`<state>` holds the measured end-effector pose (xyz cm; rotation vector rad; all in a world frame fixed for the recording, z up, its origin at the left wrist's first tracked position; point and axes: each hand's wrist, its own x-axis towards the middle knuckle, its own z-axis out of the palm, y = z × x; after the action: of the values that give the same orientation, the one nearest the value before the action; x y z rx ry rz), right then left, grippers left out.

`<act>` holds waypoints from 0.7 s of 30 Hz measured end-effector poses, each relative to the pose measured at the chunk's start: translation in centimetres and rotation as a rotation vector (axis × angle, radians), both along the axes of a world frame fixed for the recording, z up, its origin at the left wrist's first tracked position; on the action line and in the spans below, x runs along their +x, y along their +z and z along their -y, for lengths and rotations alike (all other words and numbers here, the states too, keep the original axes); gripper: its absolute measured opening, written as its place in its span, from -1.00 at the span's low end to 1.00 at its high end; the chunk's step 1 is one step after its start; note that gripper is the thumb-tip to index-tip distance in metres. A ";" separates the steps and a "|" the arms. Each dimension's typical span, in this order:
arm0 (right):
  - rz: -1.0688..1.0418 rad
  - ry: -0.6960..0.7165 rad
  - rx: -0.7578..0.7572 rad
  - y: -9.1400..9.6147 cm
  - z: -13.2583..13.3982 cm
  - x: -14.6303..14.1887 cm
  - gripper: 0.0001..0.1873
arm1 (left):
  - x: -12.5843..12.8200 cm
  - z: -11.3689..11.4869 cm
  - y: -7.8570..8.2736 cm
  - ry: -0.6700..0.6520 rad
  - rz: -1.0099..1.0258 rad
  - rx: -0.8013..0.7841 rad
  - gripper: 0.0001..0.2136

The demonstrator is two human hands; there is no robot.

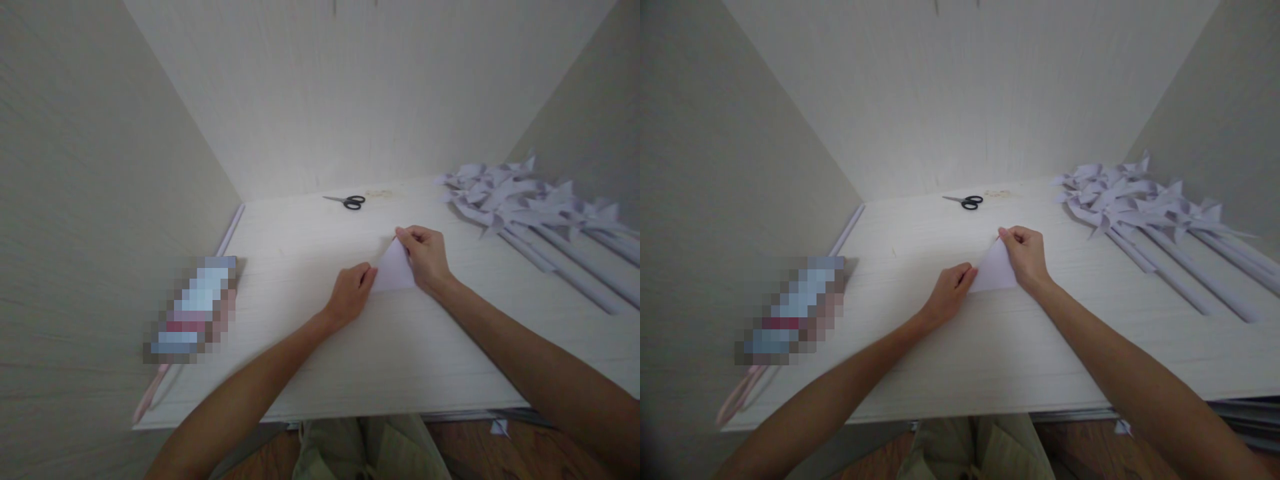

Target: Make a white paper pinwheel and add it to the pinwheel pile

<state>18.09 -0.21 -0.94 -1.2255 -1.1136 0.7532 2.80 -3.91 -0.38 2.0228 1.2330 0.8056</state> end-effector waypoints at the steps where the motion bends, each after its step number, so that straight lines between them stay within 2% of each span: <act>1: -0.052 -0.014 0.001 -0.2 -0.3 0.3 -0.75 | 0.0 0.0 0.0 0.000 0.009 0.001 -0.70; 7: -0.235 -0.046 -0.027 -0.4 -1.3 1.2 -0.74 | -0.1 0.0 0.0 0.013 0.073 0.012 -0.69; 13: -0.251 -0.051 -0.025 -0.4 -1.4 1.1 -0.76 | -0.1 0.1 0.1 0.021 0.094 0.017 -0.68; 21: -0.221 -0.092 -0.007 -0.1 -1.0 0.6 -0.76 | -0.2 0.1 0.2 -0.003 0.095 0.102 -0.67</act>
<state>18.73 0.76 -1.03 -1.1601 -0.8688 0.8019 2.63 -4.04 -0.23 2.0407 1.1559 0.9692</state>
